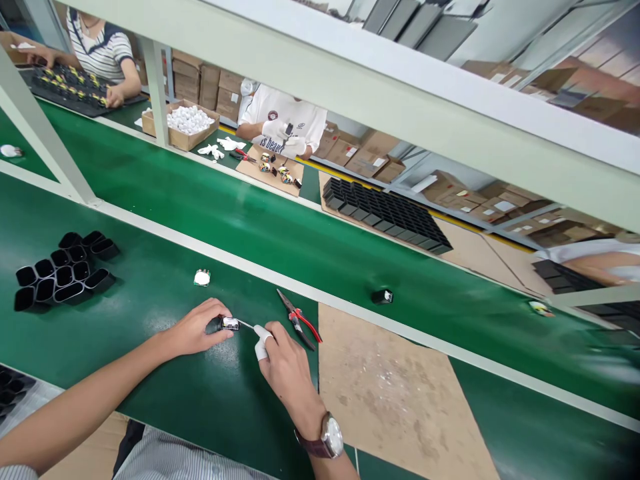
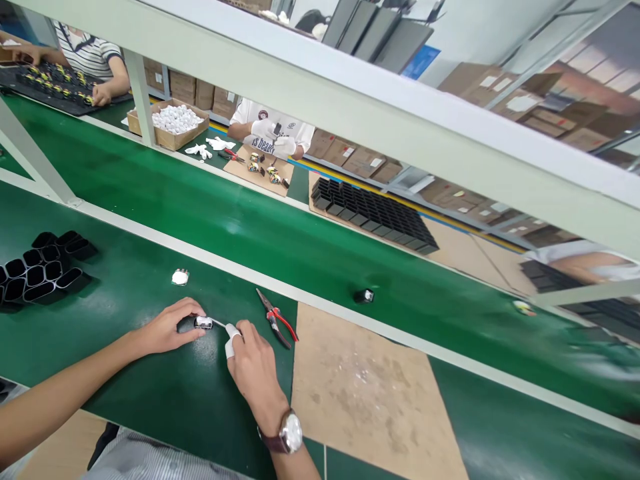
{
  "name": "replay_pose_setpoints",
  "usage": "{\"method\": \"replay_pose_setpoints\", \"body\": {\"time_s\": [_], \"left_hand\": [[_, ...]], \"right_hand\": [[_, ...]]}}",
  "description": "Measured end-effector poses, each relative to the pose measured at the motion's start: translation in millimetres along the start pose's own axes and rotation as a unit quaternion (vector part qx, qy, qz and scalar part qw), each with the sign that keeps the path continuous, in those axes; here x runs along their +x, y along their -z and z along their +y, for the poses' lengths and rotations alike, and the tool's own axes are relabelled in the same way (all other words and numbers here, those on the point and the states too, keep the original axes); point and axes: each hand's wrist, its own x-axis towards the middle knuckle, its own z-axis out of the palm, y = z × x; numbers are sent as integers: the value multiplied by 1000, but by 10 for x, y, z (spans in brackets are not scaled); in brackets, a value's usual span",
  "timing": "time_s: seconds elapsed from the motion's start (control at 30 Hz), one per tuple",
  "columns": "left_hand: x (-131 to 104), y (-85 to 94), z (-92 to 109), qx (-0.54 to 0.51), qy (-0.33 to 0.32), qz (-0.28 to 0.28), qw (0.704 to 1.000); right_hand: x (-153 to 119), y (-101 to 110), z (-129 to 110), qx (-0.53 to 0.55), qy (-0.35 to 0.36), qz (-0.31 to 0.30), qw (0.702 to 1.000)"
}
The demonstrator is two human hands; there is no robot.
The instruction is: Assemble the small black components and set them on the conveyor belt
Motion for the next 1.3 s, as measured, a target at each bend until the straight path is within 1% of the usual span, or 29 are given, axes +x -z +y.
{"method": "replay_pose_setpoints", "body": {"time_s": [0.13, 0.3, 0.47, 0.57, 0.73, 0.83, 0.97, 1.07, 1.13, 1.17, 1.3], "left_hand": [[5, 7, 2, -10, 2, -2, 1000], [8, 14, 15, -13, 11, -1, 1000], [8, 19, 30, -21, 16, -7, 1000], [9, 20, 26, -22, 18, -6, 1000], [15, 15, 10, -18, 8, 0, 1000], [14, 5, -2, -9, -1, 6, 1000], [1, -23, -42, 14, -29, 28, 999], [-19, -43, -87, 32, -97, 60, 993], [-35, -45, -109, 52, -143, 73, 986], [-43, -41, -115, 66, -156, 74, 983], [-47, -15, -107, 100, -161, 64, 980]], "right_hand": [[33, -55, 35, 23, 9, 9, 1000], [138, -136, 74, 68, 30, 13, 997], [208, -167, 133, 98, 54, 23, 993], [225, -137, 133, 88, 79, 8, 993], [295, 2, 41, 24, 117, -52, 991], [315, 78, 21, 12, 124, -53, 991], [257, 109, 75, 20, 98, -10, 995], [201, 98, 121, 29, 67, 20, 997], [175, 89, 142, 40, 47, 31, 998], [164, 83, 152, 47, 39, 36, 997], [107, 9, 205, 49, 7, 59, 997]]}}
